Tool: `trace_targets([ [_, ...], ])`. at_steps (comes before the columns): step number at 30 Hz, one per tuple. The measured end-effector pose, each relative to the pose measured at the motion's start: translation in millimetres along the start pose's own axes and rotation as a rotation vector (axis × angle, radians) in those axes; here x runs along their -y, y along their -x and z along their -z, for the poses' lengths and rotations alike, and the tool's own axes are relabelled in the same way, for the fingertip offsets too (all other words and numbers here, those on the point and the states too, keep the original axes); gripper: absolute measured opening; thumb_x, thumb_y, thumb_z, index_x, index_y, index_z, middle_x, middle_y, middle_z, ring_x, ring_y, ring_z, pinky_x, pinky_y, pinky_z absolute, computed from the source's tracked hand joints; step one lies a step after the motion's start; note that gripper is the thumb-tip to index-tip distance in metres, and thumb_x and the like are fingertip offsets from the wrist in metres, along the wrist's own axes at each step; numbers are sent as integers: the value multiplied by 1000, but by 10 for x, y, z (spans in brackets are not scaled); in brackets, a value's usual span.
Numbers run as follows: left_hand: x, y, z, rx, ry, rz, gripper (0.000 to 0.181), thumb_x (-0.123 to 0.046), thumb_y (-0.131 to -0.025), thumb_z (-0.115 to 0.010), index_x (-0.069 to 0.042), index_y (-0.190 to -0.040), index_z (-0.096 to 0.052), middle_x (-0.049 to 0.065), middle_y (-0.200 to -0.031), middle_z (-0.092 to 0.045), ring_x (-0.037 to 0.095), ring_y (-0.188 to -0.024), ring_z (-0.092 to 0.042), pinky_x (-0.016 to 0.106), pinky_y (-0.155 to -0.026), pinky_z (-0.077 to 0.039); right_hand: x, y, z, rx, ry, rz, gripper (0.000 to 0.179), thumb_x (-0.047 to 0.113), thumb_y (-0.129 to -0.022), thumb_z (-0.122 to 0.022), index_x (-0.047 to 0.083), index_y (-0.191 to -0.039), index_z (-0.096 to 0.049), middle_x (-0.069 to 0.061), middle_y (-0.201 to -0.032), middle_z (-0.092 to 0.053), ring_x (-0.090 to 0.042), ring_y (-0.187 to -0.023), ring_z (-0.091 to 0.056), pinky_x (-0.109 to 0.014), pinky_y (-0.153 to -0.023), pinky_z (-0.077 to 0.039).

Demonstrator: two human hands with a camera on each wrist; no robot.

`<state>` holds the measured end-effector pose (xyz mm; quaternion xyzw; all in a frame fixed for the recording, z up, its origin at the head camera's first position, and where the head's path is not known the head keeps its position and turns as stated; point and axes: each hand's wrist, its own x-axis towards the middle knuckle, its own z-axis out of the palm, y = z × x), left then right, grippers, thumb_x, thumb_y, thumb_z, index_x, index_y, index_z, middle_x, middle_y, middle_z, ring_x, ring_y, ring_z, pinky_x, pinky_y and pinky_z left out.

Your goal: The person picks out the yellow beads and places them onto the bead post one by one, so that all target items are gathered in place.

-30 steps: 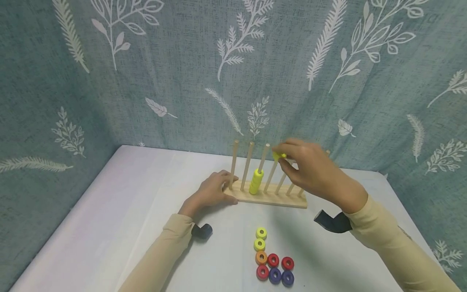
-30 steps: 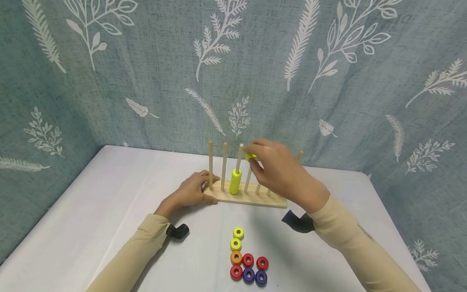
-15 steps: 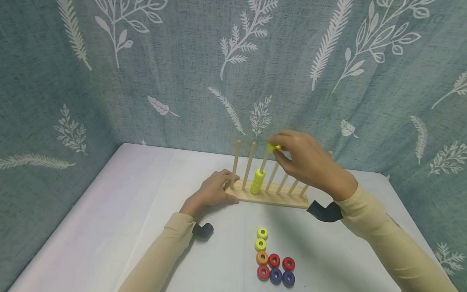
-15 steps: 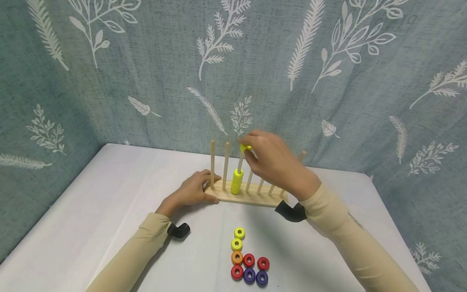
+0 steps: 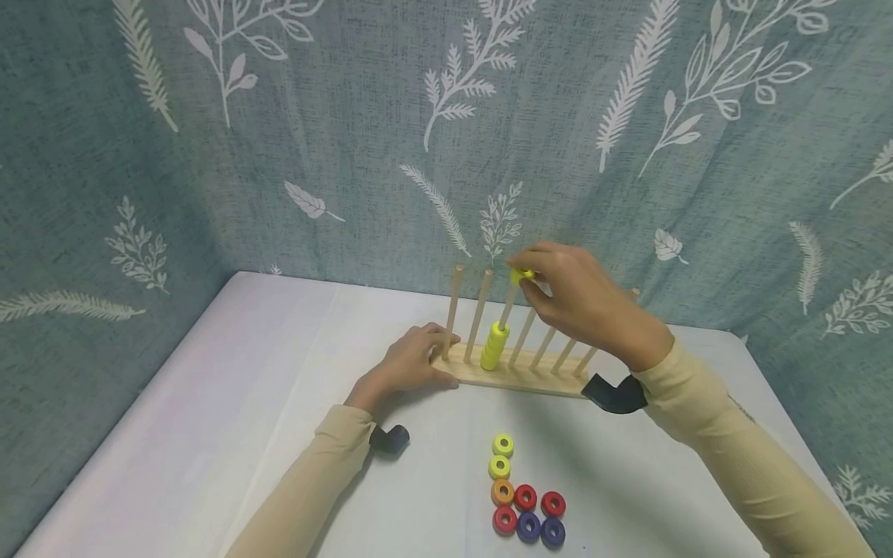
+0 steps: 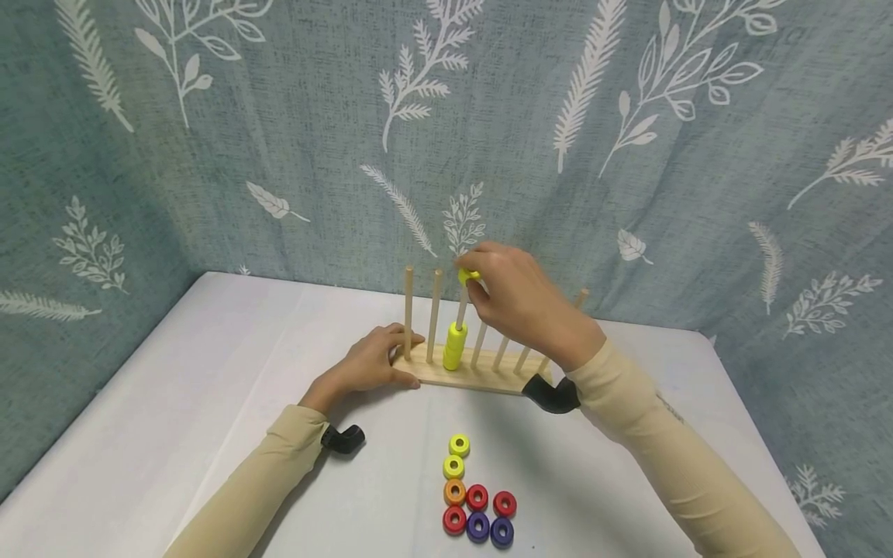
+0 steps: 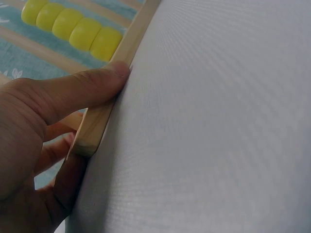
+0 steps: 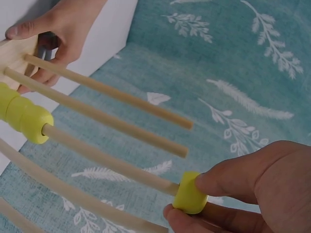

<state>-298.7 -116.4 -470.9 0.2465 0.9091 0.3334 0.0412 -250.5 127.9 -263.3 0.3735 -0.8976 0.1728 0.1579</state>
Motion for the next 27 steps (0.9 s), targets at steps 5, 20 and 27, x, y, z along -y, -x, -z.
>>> trace_targets([
  [5, 1, 8, -8, 9, 1, 13, 71, -37, -69, -91, -20, -133, -66, -3, -132, -58, 23, -118, -51, 43, -96, -44, -34, 6, -42, -1, 11, 5, 27, -7, -89, -66, -4, -115, -71, -16, -111, -69, -28, -90, -68, -40, -76, -56],
  [20, -28, 3, 20, 3, -6, 9, 71, -38, -69, -91, -19, -133, -66, -1, -131, -59, 23, -118, -52, 44, -95, -44, 100, 246, 24, -69, -13, 54, 32, -7, -86, -70, -1, -117, -71, -13, -113, -69, -27, -91, -69, -40, -74, -56],
  [27, -33, 1, 22, 5, -15, 7, 72, -37, -69, -91, -19, -134, -65, -1, -130, -59, 24, -116, -52, 44, -94, -45, 147, 468, -52, -66, -70, 109, 35, -13, -81, -72, 0, -113, -72, -11, -109, -70, -22, -85, -70, -34, -71, -57],
])
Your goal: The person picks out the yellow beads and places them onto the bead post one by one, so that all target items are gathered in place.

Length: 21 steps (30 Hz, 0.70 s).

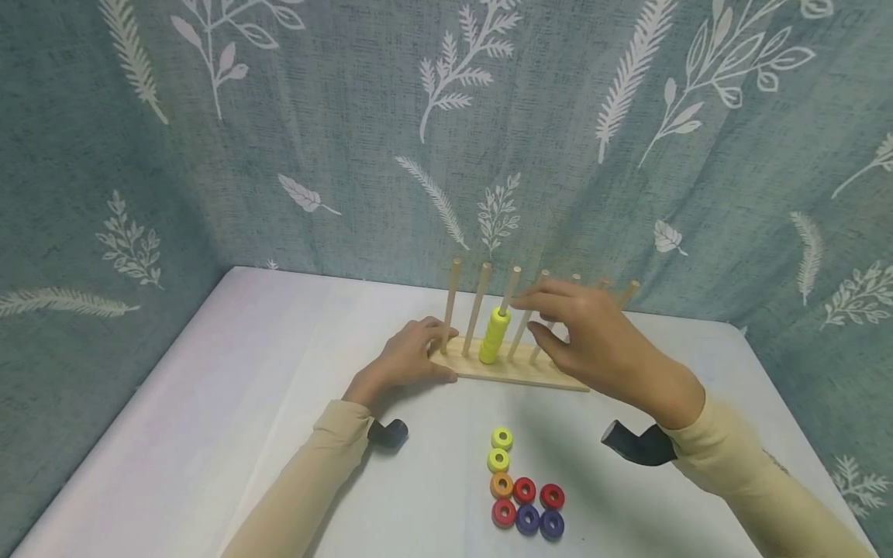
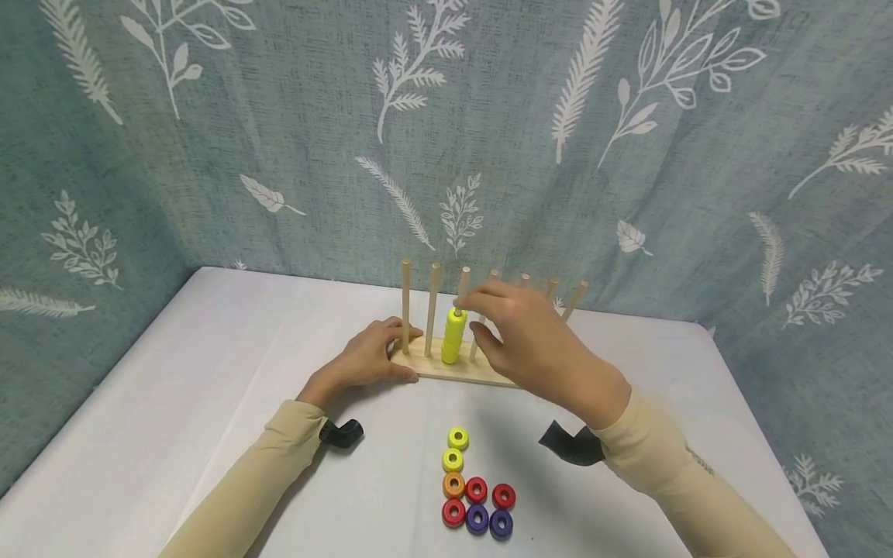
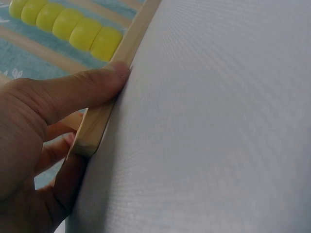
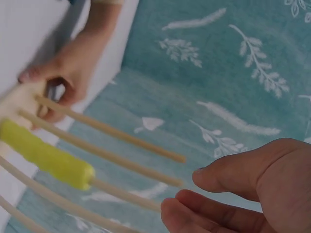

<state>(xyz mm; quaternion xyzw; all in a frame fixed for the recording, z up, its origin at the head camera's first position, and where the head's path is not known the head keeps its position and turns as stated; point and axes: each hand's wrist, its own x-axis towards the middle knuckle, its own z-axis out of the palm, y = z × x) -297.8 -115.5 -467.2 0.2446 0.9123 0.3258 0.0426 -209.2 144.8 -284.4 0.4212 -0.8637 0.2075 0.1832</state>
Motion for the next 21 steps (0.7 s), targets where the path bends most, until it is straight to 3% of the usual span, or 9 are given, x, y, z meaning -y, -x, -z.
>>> trace_targets([
  [10, -7, -6, -6, 2, 6, 0, 72, -38, -69, -91, -19, -133, -66, -1, -129, -59, 24, -115, -52, 44, -93, -45, -5, 332, -388, 189, -73, -102, 37, -10, -81, -74, 5, -115, -73, -7, -113, -70, -22, -100, -68, -34, -77, -57],
  [17, 6, -14, -17, -5, 3, -4, 72, -39, -69, -91, -20, -133, -66, -2, -129, -59, 23, -115, -52, 44, -93, -45, -33, 566, -715, 343, -104, -151, 33, -4, -81, -76, 4, -114, -73, -7, -110, -71, -21, -97, -68, -33, -77, -56],
  [21, 4, -4, -13, 1, 8, 7, 72, -38, -69, -91, -21, -133, -66, -3, -130, -59, 23, -116, -51, 45, -93, -45, -18, 651, -842, 403, -150, -174, 32, -5, -82, -74, 2, -113, -73, -5, -109, -71, -20, -104, -66, -36, -85, -55],
])
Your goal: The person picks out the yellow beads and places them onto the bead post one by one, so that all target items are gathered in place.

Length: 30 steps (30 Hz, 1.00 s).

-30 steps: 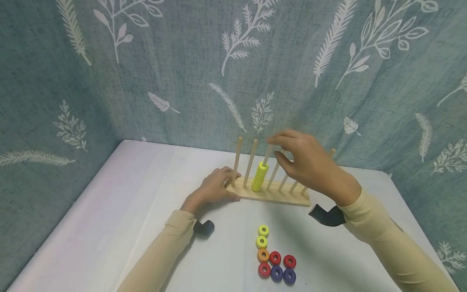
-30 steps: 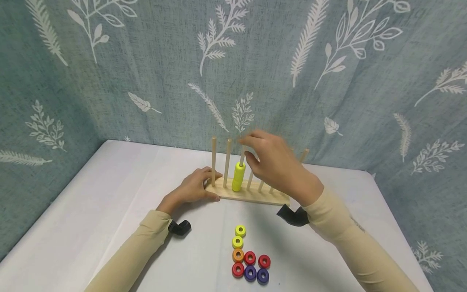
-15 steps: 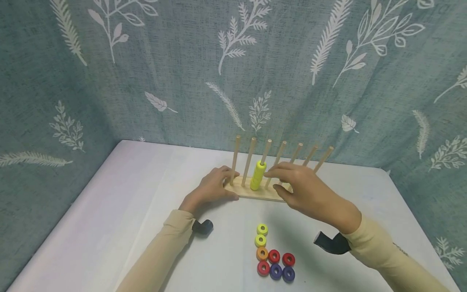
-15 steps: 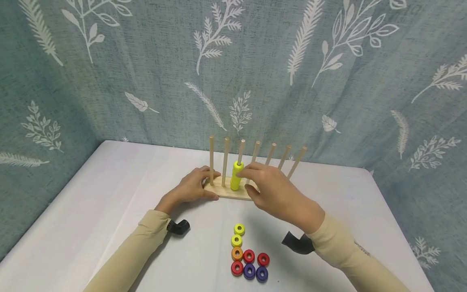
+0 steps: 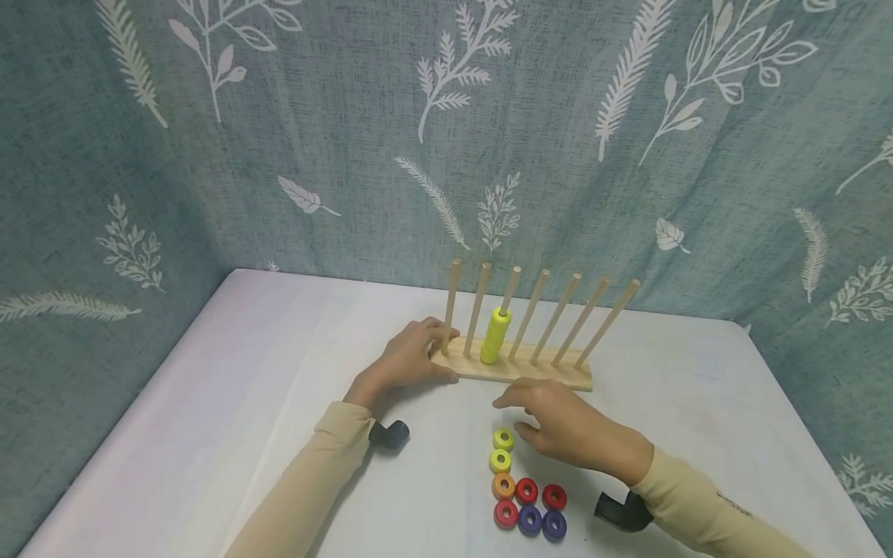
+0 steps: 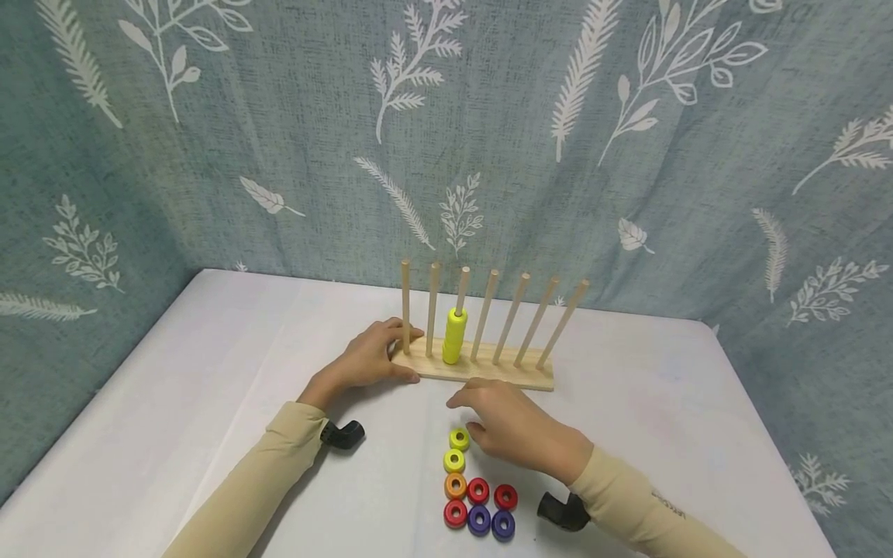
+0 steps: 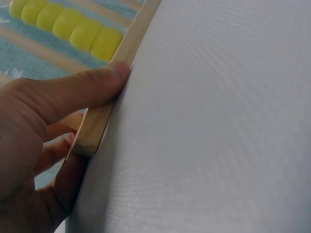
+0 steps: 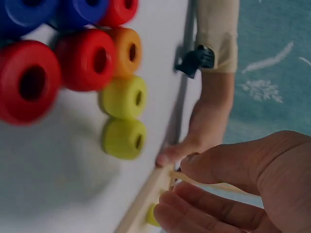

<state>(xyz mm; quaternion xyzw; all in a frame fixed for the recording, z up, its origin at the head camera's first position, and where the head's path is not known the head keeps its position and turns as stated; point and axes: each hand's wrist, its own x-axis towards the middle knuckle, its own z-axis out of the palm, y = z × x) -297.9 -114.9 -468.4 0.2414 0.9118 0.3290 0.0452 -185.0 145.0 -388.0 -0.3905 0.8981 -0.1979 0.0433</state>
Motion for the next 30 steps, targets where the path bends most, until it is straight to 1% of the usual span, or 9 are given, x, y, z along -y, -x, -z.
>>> trace_targets([
  [4, 13, 6, 2, 1, -2, -6, 72, -38, -69, -91, -20, -134, -65, -2, -129, -59, 24, -117, -52, 45, -95, -45, 8, 2, -104, 47, -25, -8, 34, -4, -82, -73, 3, -115, -72, -4, -110, -70, -16, -105, -65, -34, -88, -54],
  [8, 24, 3, 1, 1, -5, -11, 72, -38, -69, -91, -20, -134, -65, -2, -129, -59, 24, -117, -52, 45, -95, -45, 6, -7, -179, 62, -28, 28, 36, -5, -80, -74, 3, -115, -73, -4, -109, -71, -15, -103, -65, -32, -87, -54],
  [11, 21, -1, 2, 4, -2, -7, 72, -38, -69, -91, -20, -134, -65, -2, -130, -58, 24, -118, -51, 45, -96, -44, 7, -12, -220, 71, -24, 35, 37, -7, -78, -73, 3, -113, -74, -3, -107, -71, -14, -101, -66, -31, -86, -54],
  [16, 9, -6, 4, 7, -7, -3, 72, -38, -69, -91, -21, -135, -65, -3, -130, -58, 23, -119, -51, 45, -97, -44, 13, -16, -267, 94, -38, 9, 39, -8, -73, -71, 4, -110, -75, -1, -104, -71, -13, -99, -65, -32, -85, -54],
  [19, 5, -12, 2, 8, -10, -2, 72, -38, -70, -91, -21, -135, -65, -3, -131, -58, 23, -119, -51, 44, -97, -44, 8, -13, -294, 107, -48, 4, 35, -8, -72, -73, 6, -104, -77, 1, -100, -71, -11, -95, -65, -31, -84, -55],
  [23, 2, -15, 4, 7, -5, 0, 72, -38, -70, -91, -21, -135, -65, -2, -132, -58, 23, -119, -50, 45, -97, -43, -6, -10, -326, 110, -44, 17, 29, -8, -74, -74, 9, -96, -78, 4, -94, -70, -8, -91, -64, -29, -82, -54],
  [30, -4, -3, 6, 8, 0, 0, 72, -38, -70, -91, -20, -134, -65, -1, -133, -58, 24, -120, -50, 46, -97, -44, -23, -12, -360, 103, -38, 14, 30, -10, -74, -73, 10, -95, -79, 5, -93, -71, -7, -89, -64, -28, -81, -54],
])
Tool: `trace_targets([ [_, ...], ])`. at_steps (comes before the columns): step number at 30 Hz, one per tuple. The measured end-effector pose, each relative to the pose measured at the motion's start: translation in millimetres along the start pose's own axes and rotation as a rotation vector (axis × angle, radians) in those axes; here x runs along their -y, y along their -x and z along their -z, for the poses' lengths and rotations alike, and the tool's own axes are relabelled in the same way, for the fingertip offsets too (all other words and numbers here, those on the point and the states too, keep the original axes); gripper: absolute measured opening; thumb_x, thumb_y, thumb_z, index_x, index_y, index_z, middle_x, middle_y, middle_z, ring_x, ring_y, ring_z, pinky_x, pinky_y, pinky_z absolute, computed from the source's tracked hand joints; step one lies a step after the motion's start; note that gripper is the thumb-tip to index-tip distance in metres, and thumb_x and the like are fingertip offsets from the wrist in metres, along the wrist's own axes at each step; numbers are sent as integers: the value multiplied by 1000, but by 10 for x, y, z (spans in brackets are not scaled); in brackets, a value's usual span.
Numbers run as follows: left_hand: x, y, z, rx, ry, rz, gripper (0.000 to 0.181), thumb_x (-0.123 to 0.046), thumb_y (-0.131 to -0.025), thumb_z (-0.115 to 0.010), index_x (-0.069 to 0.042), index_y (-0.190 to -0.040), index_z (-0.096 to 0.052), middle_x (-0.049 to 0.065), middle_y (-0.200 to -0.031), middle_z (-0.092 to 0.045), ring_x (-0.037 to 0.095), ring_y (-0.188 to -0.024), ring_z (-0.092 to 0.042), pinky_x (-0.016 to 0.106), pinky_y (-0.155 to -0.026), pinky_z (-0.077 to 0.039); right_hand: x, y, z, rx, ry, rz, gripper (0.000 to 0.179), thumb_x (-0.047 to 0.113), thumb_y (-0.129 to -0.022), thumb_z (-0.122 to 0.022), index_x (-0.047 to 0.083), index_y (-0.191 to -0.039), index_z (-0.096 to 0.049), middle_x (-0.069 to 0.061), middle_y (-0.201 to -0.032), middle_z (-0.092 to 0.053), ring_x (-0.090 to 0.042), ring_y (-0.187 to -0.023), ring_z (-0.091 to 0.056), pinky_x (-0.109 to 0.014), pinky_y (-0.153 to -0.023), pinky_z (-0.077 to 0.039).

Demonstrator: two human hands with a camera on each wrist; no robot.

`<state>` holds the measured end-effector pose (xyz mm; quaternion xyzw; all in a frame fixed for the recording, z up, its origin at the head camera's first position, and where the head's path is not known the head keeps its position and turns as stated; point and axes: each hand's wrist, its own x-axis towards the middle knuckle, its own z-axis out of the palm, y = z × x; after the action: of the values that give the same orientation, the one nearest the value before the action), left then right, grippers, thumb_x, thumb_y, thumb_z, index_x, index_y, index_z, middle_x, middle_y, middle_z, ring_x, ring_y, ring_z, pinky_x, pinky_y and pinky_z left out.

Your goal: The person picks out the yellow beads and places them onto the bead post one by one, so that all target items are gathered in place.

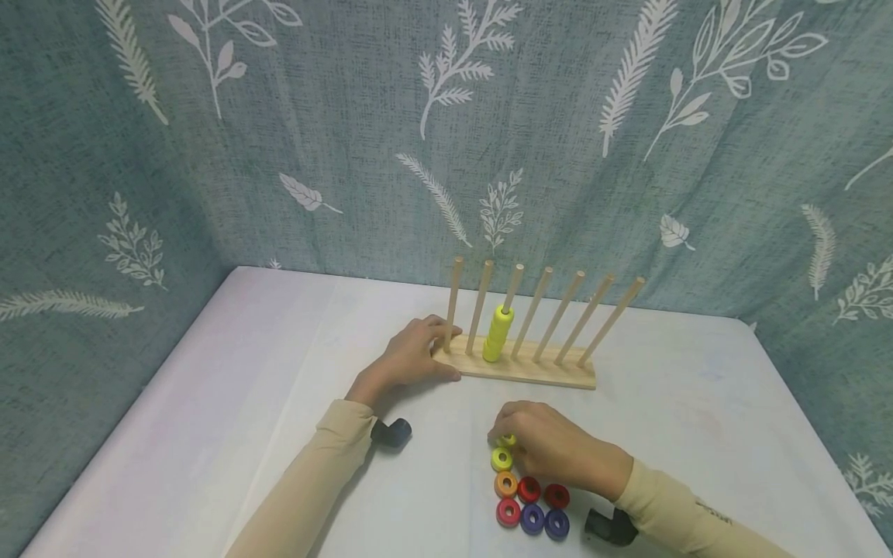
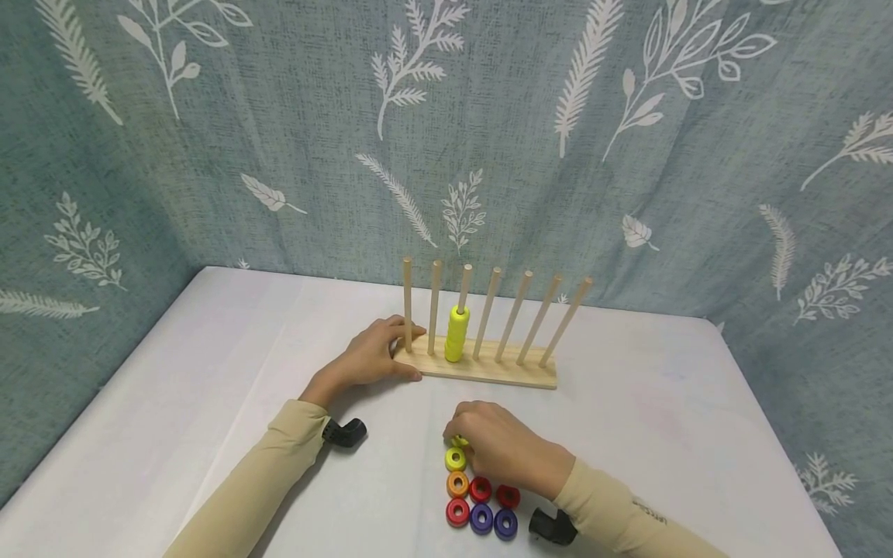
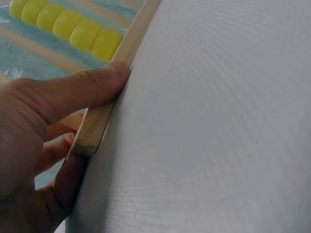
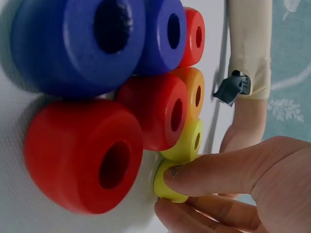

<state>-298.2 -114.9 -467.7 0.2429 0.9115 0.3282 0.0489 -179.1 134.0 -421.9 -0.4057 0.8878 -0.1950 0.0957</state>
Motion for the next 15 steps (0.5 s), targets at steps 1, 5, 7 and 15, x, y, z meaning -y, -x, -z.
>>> trace_targets([
  [1, -1, 2, 1, 0, -1, 1, 72, -38, -70, -91, -20, -134, -65, -1, -133, -58, 24, -120, -50, 46, -97, -44, -1, -1, -3, -2, 0, 1, 30, -11, -74, -73, 10, -95, -79, 5, -92, -71, -7, -89, -64, -28, -81, -54],
  [5, -1, 4, 2, 4, -2, 6, 72, -38, -70, -91, -20, -135, -64, -1, -133, -57, 24, -119, -50, 45, -97, -43, -4, -1, -10, -9, -4, 0, 29, -11, -75, -72, 10, -94, -79, 5, -92, -71, -7, -88, -65, -28, -80, -55],
  [7, 0, 2, 1, 8, 0, 11, 72, -38, -70, -91, -20, -135, -64, -2, -133, -57, 23, -119, -50, 44, -97, -43, -5, 6, -10, -8, -8, -7, 28, -10, -76, -72, 9, -95, -79, 4, -92, -71, -7, -88, -65, -28, -80, -55],
  [15, -1, -6, -6, 1, -1, 8, 72, -38, -70, -91, -21, -135, -65, -2, -133, -57, 24, -119, -50, 45, -97, -44, 0, 41, 25, -7, 5, -8, 26, -9, -77, -72, 9, -95, -79, 3, -93, -72, -9, -89, -66, -28, -80, -55],
])
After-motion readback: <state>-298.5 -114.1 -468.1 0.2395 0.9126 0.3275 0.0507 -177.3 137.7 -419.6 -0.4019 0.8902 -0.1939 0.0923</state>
